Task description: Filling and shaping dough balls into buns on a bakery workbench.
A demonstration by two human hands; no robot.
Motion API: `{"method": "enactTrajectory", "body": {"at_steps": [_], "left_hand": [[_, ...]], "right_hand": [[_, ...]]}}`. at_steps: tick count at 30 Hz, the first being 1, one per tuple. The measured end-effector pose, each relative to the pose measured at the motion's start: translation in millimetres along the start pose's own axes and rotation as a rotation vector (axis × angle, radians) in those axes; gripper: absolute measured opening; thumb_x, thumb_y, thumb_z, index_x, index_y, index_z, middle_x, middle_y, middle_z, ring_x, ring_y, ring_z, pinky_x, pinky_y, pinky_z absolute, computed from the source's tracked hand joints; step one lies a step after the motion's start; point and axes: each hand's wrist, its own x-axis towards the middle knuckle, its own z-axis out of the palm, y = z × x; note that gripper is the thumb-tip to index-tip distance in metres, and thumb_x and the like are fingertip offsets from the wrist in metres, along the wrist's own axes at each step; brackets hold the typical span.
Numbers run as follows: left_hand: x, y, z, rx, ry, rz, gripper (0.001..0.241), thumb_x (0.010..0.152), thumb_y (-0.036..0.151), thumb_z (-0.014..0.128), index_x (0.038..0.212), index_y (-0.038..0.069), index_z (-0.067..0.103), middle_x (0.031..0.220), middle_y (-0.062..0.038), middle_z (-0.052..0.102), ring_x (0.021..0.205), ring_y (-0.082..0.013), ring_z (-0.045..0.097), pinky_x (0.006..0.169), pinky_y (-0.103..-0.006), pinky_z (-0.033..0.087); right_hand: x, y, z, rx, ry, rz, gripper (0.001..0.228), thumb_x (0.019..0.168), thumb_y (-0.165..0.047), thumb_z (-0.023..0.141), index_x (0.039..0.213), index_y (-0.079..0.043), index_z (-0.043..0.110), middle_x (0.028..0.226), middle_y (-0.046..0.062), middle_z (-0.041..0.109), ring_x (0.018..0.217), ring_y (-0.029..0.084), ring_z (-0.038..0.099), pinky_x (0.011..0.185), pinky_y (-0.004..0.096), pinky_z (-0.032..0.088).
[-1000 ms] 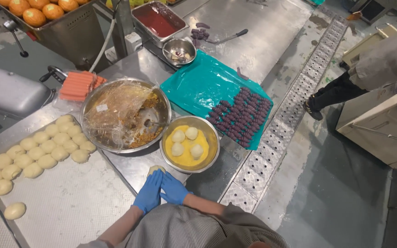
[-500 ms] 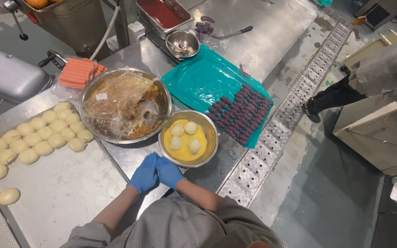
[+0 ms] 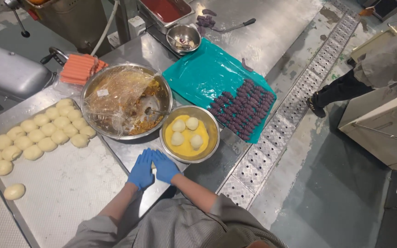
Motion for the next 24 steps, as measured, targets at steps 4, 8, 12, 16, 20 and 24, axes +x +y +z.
{"method": "enactTrajectory", "body": {"at_steps": [4,8,12,16,20,24], "left_hand": [[11,-1,0,0.083,-0.068,-0.035,0.091,0.074,0.021,0.062,0.154,-0.005,0.026,0.162,-0.028,0.024,0.154,-0.0390,0.019,0.127,-0.0465,0.013],[-9,11,-5,0.113,-0.081,-0.032,0.091,0.075,0.025,0.063,0.153,-0.006,0.026,0.161,-0.028,0.025,0.154,-0.0388,0.018,0.125,-0.0485,0.014],[-6,13,6,0.163,-0.102,-0.051,0.080,0.084,0.028,0.059,0.150,-0.007,0.032,0.158,-0.027,0.032,0.154,-0.0381,0.024,0.130,-0.0495,0.016],[-25,3,17,0.171,0.047,0.006,0.076,0.083,0.024,0.057,0.150,-0.006,0.039,0.155,-0.028,0.038,0.151,-0.0391,0.031,0.127,-0.0516,0.018],[-51,14,18,0.184,0.000,0.016,0.068,0.083,0.025,0.057,0.142,-0.005,0.046,0.150,-0.027,0.044,0.146,-0.0382,0.037,0.123,-0.0520,0.021],[-57,11,-1,0.238,-0.006,0.103,0.070,0.081,0.027,0.061,0.141,-0.005,0.047,0.152,-0.028,0.044,0.143,-0.0400,0.038,0.119,-0.0545,0.020]], "right_hand": [[-5,43,56,-0.034,0.054,-0.140,0.092,0.067,-0.002,0.056,0.155,0.007,0.034,0.166,0.025,0.031,0.158,0.039,0.024,0.128,0.044,0.019],[-22,30,50,-0.017,0.069,-0.123,0.089,0.078,-0.009,0.061,0.161,0.005,0.032,0.167,0.026,0.030,0.158,0.040,0.023,0.130,0.046,0.018],[-35,12,35,0.047,-0.088,-0.061,0.095,0.074,-0.009,0.062,0.161,0.002,0.026,0.167,0.023,0.027,0.157,0.037,0.020,0.126,0.047,0.017],[-25,14,20,-0.058,-0.061,-0.095,0.087,0.082,-0.020,0.067,0.158,-0.001,0.030,0.166,0.022,0.030,0.158,0.034,0.025,0.131,0.045,0.019],[-53,20,51,-0.106,-0.152,-0.029,0.083,0.082,-0.019,0.065,0.157,0.000,0.034,0.164,0.020,0.032,0.155,0.034,0.028,0.128,0.048,0.021],[-75,23,20,-0.116,-0.031,-0.237,0.086,0.075,-0.017,0.067,0.154,0.003,0.039,0.162,0.023,0.034,0.150,0.040,0.029,0.118,0.055,0.023]]}}
